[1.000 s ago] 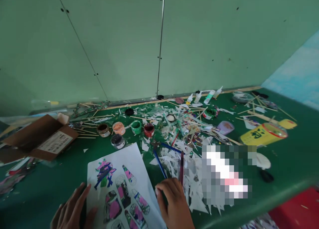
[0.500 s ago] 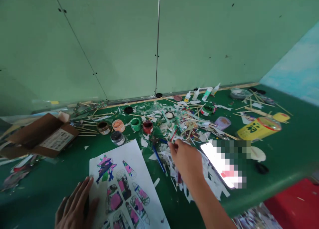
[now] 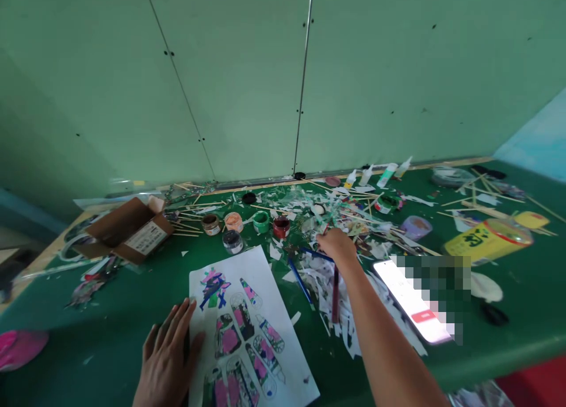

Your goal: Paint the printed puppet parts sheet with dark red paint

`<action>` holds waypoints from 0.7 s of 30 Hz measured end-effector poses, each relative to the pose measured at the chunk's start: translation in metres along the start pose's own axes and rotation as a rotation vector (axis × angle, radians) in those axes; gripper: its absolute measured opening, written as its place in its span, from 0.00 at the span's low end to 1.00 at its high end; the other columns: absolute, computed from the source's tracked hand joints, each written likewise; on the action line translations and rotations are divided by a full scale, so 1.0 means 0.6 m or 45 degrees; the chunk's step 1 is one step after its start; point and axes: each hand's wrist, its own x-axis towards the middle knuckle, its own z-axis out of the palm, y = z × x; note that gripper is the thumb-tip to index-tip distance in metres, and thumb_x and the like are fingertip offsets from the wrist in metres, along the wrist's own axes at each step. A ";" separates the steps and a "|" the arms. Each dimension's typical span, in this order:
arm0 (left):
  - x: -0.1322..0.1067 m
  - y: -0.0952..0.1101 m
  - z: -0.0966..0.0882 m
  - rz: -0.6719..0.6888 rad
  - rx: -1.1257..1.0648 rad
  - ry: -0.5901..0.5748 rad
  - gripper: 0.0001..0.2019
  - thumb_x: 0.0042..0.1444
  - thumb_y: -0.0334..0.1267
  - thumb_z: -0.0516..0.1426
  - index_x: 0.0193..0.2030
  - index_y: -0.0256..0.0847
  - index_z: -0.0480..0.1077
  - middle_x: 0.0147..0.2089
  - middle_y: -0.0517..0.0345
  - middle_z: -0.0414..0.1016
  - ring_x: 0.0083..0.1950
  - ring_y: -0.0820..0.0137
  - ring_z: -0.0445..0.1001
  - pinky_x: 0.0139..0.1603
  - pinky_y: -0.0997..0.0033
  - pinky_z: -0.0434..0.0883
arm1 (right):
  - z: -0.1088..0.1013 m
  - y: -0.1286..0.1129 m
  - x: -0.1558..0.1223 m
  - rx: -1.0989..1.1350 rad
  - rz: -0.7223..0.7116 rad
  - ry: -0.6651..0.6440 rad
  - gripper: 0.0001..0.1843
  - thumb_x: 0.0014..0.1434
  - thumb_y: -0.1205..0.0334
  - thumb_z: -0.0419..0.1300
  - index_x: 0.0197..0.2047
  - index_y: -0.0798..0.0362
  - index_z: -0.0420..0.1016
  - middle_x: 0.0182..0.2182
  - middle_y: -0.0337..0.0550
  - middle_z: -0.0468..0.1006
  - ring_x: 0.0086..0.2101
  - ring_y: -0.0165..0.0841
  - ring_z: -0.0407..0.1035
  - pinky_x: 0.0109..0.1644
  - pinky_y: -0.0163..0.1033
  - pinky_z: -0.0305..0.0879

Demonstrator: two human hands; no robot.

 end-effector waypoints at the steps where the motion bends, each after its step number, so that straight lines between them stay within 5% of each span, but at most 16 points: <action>1: 0.000 0.000 0.000 0.006 -0.005 0.003 0.25 0.67 0.45 0.42 0.68 0.45 0.58 0.70 0.55 0.58 0.71 0.56 0.56 0.68 0.44 0.55 | -0.003 -0.002 -0.001 0.038 -0.008 0.056 0.13 0.53 0.59 0.57 0.20 0.52 0.73 0.22 0.52 0.78 0.33 0.46 0.76 0.34 0.41 0.63; 6: -0.002 0.001 -0.006 0.013 -0.028 0.017 0.25 0.67 0.46 0.41 0.67 0.41 0.59 0.69 0.54 0.59 0.71 0.56 0.55 0.68 0.43 0.55 | -0.018 -0.016 -0.009 0.300 -0.125 0.247 0.07 0.55 0.60 0.57 0.29 0.53 0.72 0.23 0.45 0.78 0.30 0.38 0.75 0.34 0.37 0.64; 13: -0.004 0.006 -0.013 0.004 -0.064 0.009 0.25 0.66 0.44 0.44 0.67 0.40 0.59 0.69 0.50 0.60 0.71 0.56 0.56 0.69 0.44 0.53 | -0.048 -0.028 -0.034 0.664 -0.200 0.504 0.15 0.58 0.49 0.53 0.32 0.53 0.70 0.30 0.50 0.79 0.26 0.36 0.72 0.32 0.41 0.67; 17: -0.007 0.008 -0.013 -0.016 -0.085 0.048 0.25 0.66 0.45 0.44 0.66 0.39 0.61 0.68 0.47 0.61 0.69 0.57 0.58 0.69 0.46 0.54 | -0.031 -0.042 -0.095 1.233 -0.219 0.352 0.21 0.49 0.41 0.61 0.31 0.53 0.71 0.24 0.45 0.77 0.21 0.35 0.70 0.24 0.41 0.68; 21: -0.007 0.008 -0.012 -0.026 -0.119 0.044 0.25 0.66 0.47 0.44 0.65 0.39 0.62 0.67 0.47 0.63 0.69 0.56 0.59 0.69 0.45 0.53 | -0.005 -0.059 -0.187 1.638 -0.129 0.158 0.23 0.40 0.45 0.70 0.32 0.53 0.73 0.23 0.40 0.77 0.18 0.31 0.68 0.22 0.40 0.68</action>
